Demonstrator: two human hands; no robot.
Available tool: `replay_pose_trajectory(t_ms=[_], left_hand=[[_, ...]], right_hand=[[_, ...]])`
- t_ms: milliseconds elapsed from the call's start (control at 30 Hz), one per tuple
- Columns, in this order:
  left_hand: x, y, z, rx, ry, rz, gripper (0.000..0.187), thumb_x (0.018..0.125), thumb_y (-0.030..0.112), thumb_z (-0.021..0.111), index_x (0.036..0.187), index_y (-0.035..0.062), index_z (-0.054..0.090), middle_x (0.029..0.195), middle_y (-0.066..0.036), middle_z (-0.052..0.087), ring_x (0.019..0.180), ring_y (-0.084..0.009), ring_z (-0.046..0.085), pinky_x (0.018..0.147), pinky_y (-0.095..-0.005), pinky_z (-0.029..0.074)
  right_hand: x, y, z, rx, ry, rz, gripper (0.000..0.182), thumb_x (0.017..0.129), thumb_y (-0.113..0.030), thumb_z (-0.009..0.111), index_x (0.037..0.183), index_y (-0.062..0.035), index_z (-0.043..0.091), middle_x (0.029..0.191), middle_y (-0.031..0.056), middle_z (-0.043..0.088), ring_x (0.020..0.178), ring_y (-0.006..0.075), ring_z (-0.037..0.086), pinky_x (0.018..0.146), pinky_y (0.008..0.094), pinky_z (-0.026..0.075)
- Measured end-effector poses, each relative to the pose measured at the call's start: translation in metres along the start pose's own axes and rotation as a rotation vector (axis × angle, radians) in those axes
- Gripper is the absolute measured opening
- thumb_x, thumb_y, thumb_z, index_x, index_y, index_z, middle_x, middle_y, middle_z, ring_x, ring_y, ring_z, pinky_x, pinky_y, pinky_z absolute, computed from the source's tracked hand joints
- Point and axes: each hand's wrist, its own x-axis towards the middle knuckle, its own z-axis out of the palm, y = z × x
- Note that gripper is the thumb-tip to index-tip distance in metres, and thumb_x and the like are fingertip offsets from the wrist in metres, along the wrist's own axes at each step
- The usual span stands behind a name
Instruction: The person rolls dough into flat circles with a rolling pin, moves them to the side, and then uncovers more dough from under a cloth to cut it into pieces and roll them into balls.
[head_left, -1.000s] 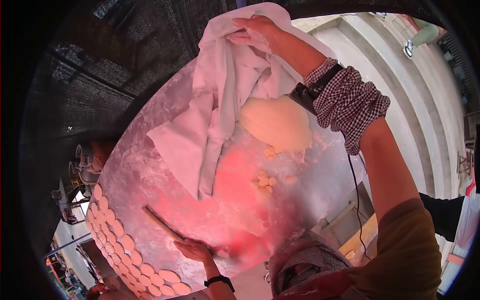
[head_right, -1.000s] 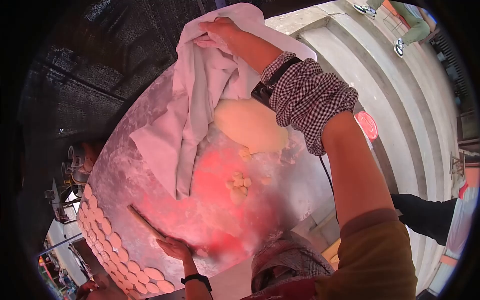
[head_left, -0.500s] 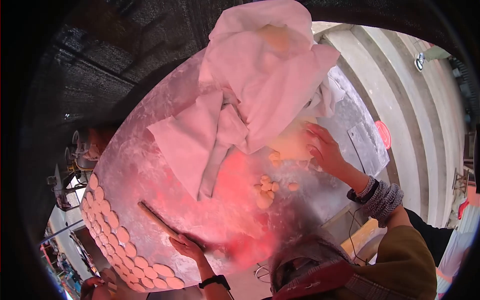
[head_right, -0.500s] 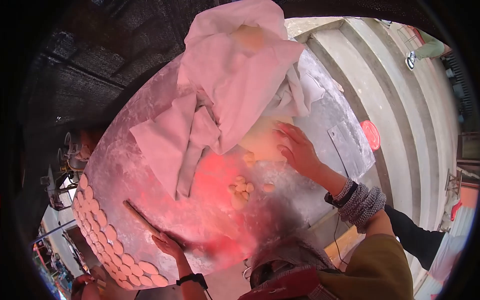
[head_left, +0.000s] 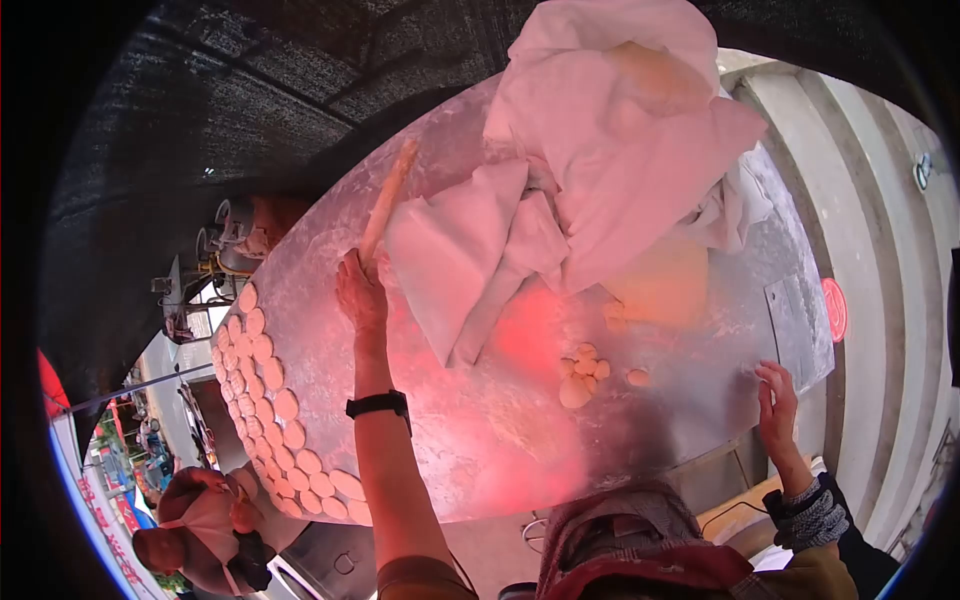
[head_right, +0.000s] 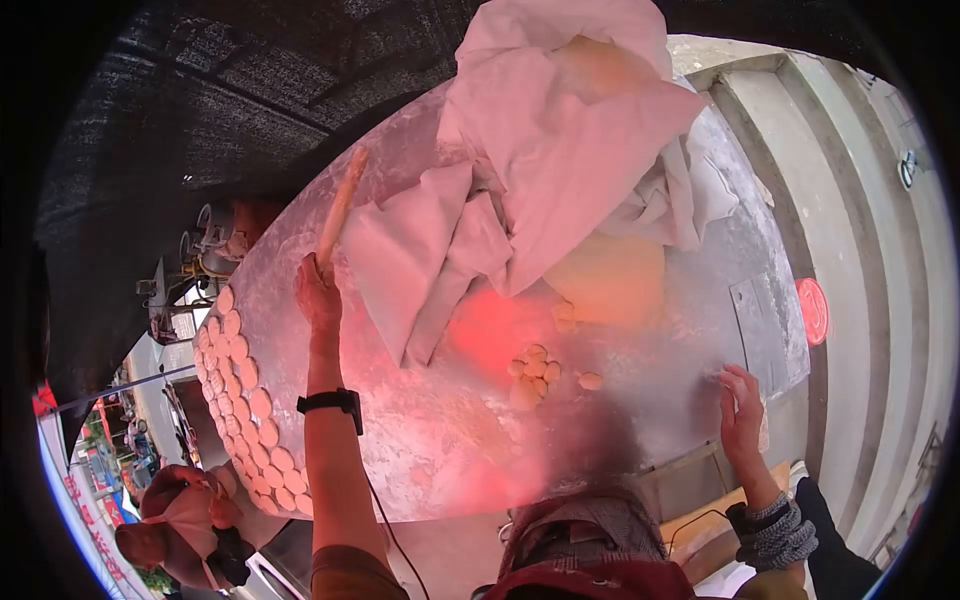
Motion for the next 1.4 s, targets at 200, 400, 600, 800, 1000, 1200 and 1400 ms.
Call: replay_pose_trajectory(t_ms=[200,400,600,800,1000,1200,1400], left_hand=[[0.048,-0.006,0.065,0.387,-0.410,0.004,0.023,0.097,0.027,0.047,0.114,0.0168,0.060,0.114,-0.011,0.061,0.113,-0.0335,0.055,0.088,-0.0537,0.048],[-0.006,0.113,0.009,-0.118,0.335,0.102,0.027,0.093,0.006,0.051,0.118,-0.0012,0.057,0.112,-0.018,0.060,0.101,-0.0331,0.059,0.085,-0.0476,0.049],[-0.146,0.289,-0.015,-0.816,-0.394,1.028,0.019,0.080,0.013,0.070,0.095,0.0038,0.065,0.098,-0.008,0.065,0.088,-0.0305,0.064,0.082,-0.0407,0.050],[-0.005,0.279,0.010,-1.073,-0.491,0.138,0.022,0.094,0.011,0.058,0.105,-0.0059,0.067,0.088,-0.007,0.072,0.076,-0.0144,0.065,0.074,-0.0266,0.051],[0.023,0.231,-0.053,-1.571,-0.725,0.131,0.017,0.091,0.004,0.061,0.106,0.0022,0.071,0.087,-0.006,0.072,0.078,-0.0152,0.069,0.066,-0.0273,0.054],[0.126,-0.005,0.048,-0.045,-0.088,-0.522,0.059,0.098,0.039,0.047,0.151,0.0175,0.033,0.159,-0.013,0.027,0.142,-0.0356,0.032,0.111,-0.0560,0.028],[0.085,-0.048,0.115,0.028,0.195,-0.338,0.050,0.089,0.023,0.061,0.137,0.0177,0.049,0.136,-0.009,0.051,0.118,-0.0366,0.051,0.097,-0.0507,0.041]], right_hand=[[-0.034,0.039,-0.027,-0.217,0.096,0.140,0.048,0.085,0.003,0.062,0.131,-0.0042,0.051,0.135,0.0209,0.048,0.123,0.0363,0.049,0.101,0.0404,0.043],[-0.048,0.046,-0.010,-0.386,0.043,0.237,0.073,0.077,0.006,0.064,0.145,-0.0018,0.036,0.144,0.0277,0.033,0.129,0.0430,0.040,0.103,0.0431,0.043],[-0.041,0.061,0.003,-0.353,0.200,0.416,0.071,0.076,0.009,0.061,0.142,-0.0038,0.040,0.136,0.0239,0.039,0.116,0.0411,0.052,0.088,0.0435,0.051],[-0.031,0.048,-0.051,-0.199,0.132,0.291,0.062,0.074,0.015,0.053,0.133,-0.0049,0.052,0.113,0.0122,0.050,0.081,0.0233,0.057,0.069,0.0312,0.049],[0.019,-0.025,-0.073,0.180,-0.041,-0.066,0.030,0.080,0.010,0.059,0.109,0.0031,0.062,0.100,0.0108,0.057,0.060,0.0079,0.050,0.053,0.0231,0.040],[-0.016,-0.015,-0.068,0.040,-0.271,-0.203,0.023,0.087,-0.006,0.064,0.110,-0.0081,0.068,0.105,0.0173,0.066,0.086,0.0321,0.067,0.070,0.0387,0.054],[-0.025,-0.037,-0.047,-0.072,-0.388,-0.001,0.027,0.083,0.001,0.063,0.109,-0.0053,0.068,0.096,0.0145,0.065,0.070,0.0250,0.059,0.057,0.0339,0.047]])
